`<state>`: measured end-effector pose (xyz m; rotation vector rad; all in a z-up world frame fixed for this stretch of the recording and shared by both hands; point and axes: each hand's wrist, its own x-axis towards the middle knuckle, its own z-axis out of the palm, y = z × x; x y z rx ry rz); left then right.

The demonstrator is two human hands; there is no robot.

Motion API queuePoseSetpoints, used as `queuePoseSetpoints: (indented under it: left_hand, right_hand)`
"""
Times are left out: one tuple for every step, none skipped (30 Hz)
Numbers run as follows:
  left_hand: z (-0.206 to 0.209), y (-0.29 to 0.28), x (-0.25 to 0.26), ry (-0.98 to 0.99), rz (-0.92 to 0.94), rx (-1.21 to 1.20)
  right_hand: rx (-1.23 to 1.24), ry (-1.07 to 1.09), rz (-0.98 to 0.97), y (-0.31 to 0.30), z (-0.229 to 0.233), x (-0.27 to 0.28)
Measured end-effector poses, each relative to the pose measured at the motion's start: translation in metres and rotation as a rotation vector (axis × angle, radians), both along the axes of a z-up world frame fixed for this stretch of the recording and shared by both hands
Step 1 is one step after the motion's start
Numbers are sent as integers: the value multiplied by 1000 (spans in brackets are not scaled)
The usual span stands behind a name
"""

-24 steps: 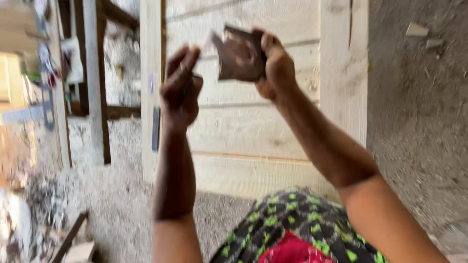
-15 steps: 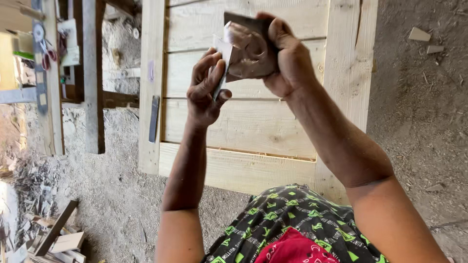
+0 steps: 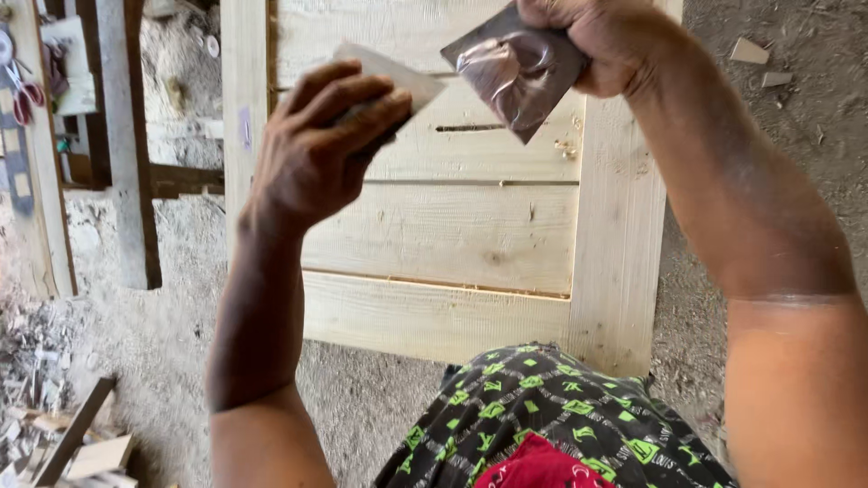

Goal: The person uses a putty knife to apply a filler paste into gaps and cracks on a wooden door frame. They smooth the filler along the seams and edges, then retrieve more filler from a container to continue the process.

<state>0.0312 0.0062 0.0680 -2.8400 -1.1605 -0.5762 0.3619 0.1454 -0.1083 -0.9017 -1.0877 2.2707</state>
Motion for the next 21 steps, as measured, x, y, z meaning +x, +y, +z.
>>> queuePoseSetpoints:
  left_hand:
    - [-2, 4, 6, -18, -63, 6]
    - [-9, 11, 14, -37, -125, 13]
    - [-17, 16, 22, -57, -192, 30]
    - [-30, 11, 33, -17, -152, 34]
    - [-47, 8, 45, 21, -118, 54]
    - [-63, 9, 51, 59, -84, 74]
    - [-79, 9, 52, 19, -56, 23]
    - [-98, 9, 51, -22, -28, -28]
    - [-118, 8, 48, -62, -4, -85]
    - [-138, 8, 44, -56, 64, -176]
    - [-159, 13, 43, -53, 132, -266]
    - [-179, 17, 42, -48, 198, -357]
    - [-198, 18, 42, -75, 240, -390]
    - [-217, 18, 46, -101, 283, -423]
    - [-236, 14, 49, -128, 323, -452]
    - [-253, 6, 52, -78, 354, -400]
    - [-268, 3, 56, -29, 379, -342]
    - [-280, 3, 57, 19, 404, -284]
    - [-291, -2, 54, 38, 413, -324]
    - [-300, -5, 53, 56, 421, -364]
    - [-306, 0, 48, 75, 416, -387]
  right_hand:
    - [5, -52, 38, 2, -6, 3]
    - [14, -101, 81, 2, -11, 1]
    - [29, -134, 105, 7, -15, -3]
    - [45, -158, 124, 8, -18, -10]
    - [78, -181, 128, 15, -20, -18]
    - [97, -187, 106, 20, -22, -25]
    - [105, -191, 85, 23, -27, -33]
    - [110, -191, 67, 25, -33, -38]
    - [101, -186, 19, 24, -42, -41]
    - [91, -181, -37, 21, -51, -42]
    - [85, -177, -108, 22, -59, -39]
    - [66, -155, -181, 22, -66, -35]
    - [43, -127, -259, 19, -72, -31]
    - [23, -96, -330, 15, -77, -28]
    - [9, -64, -389, 9, -82, -24]
    - [2, -32, -438, 4, -84, -22]
    - [6, 6, -501, -1, -85, -18]
    - [-5, 33, -553, -7, -84, -14]
    - [-24, 51, -597, -17, -85, -11]
    - [-38, 56, -630, -29, -84, -4]
    - [-58, 3, -679, -38, -82, 3]
